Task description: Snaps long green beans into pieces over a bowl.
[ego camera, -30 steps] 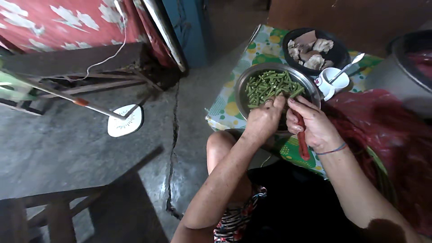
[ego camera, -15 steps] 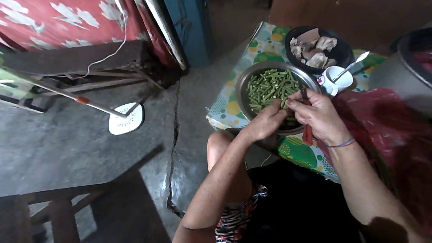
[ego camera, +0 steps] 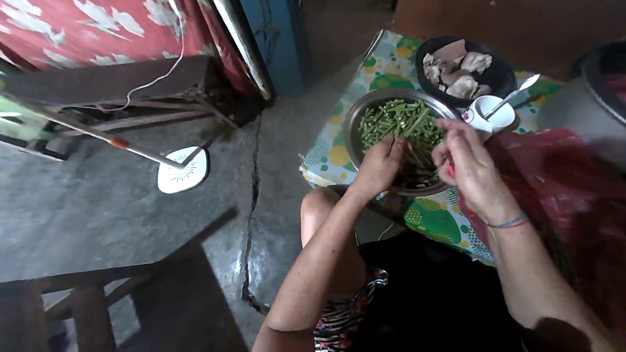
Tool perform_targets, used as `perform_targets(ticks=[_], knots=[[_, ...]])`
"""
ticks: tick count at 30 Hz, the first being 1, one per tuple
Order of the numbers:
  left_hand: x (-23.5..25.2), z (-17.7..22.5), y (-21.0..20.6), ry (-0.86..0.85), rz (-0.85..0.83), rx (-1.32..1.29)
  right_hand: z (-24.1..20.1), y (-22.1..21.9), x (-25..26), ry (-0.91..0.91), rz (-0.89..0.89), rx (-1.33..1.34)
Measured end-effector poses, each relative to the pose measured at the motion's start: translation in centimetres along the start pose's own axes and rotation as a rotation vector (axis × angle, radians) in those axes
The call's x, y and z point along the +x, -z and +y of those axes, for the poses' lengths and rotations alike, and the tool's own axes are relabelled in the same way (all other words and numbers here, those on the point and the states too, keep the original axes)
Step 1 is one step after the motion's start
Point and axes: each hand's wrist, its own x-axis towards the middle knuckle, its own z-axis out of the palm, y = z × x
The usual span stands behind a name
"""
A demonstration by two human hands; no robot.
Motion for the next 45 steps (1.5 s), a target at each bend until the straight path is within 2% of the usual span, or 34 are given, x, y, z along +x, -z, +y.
perform_targets(ticks=[3, 7, 11, 13, 17, 20, 23, 27, 29, 31, 34, 37, 39, 45], knots=[[0.0, 0.2, -0.3, -0.024, 0.006, 0.086, -0.3, -1.6, -1.2, -0.063, -0.043, 0.114], [-0.1, 0.3, -0.8, -0.093, 0.065, 0.269, -0.3, -2.8, -1.5, -0.085, -0.007, 0.202], [0.0, 0.3, -1.4, -0.208, 0.057, 0.463, -0.5, -2.8, -1.0, -0.12, 0.07, 0.233], [-0.2, 0.9, -1.3, -0.18, 0.054, 0.542, -0.4, -1.7, 0.0, -0.164, 0.037, 0.267], [1.4, -0.4, 0.3, -0.159, 0.225, 0.755, -0.3, 2.0, 1.3, -0.278, -0.043, 0.155], [2.0, -1.0, 0.3, -0.204, 0.369, 0.807, 0.2, 3.7, 1.0, -0.27, 0.05, 0.055], [2.2, -1.3, -1.2, -0.283, 0.486, 0.801, 0.4, 4.2, 0.3, -0.265, 0.167, 0.115], [3.2, -1.0, -3.0, -0.164, 0.326, 0.886, 1.0, 3.8, -0.7, -0.223, 0.202, 0.195], [3.8, -0.8, -3.1, -0.128, 0.305, 0.915, 1.4, 3.6, -1.0, -0.211, 0.178, 0.2], [4.2, -0.9, -3.1, -0.173, 0.321, 0.909, 1.7, 3.6, -1.4, -0.208, 0.159, 0.195], [4.6, -1.6, -3.1, -0.342, 0.303, 0.927, 2.1, 3.6, -1.7, -0.204, 0.137, 0.179], [4.9, -1.1, -2.3, -0.31, 0.138, 0.983, 2.4, 4.0, -1.8, -0.195, 0.144, 0.18], [5.2, -1.2, -1.9, -0.281, 0.087, 1.028, 2.6, 4.2, -1.9, -0.195, 0.151, 0.19], [5.3, -1.6, -1.3, -0.378, 0.191, 1.047, 2.5, 3.3, -1.9, -0.144, 0.152, 0.207]])
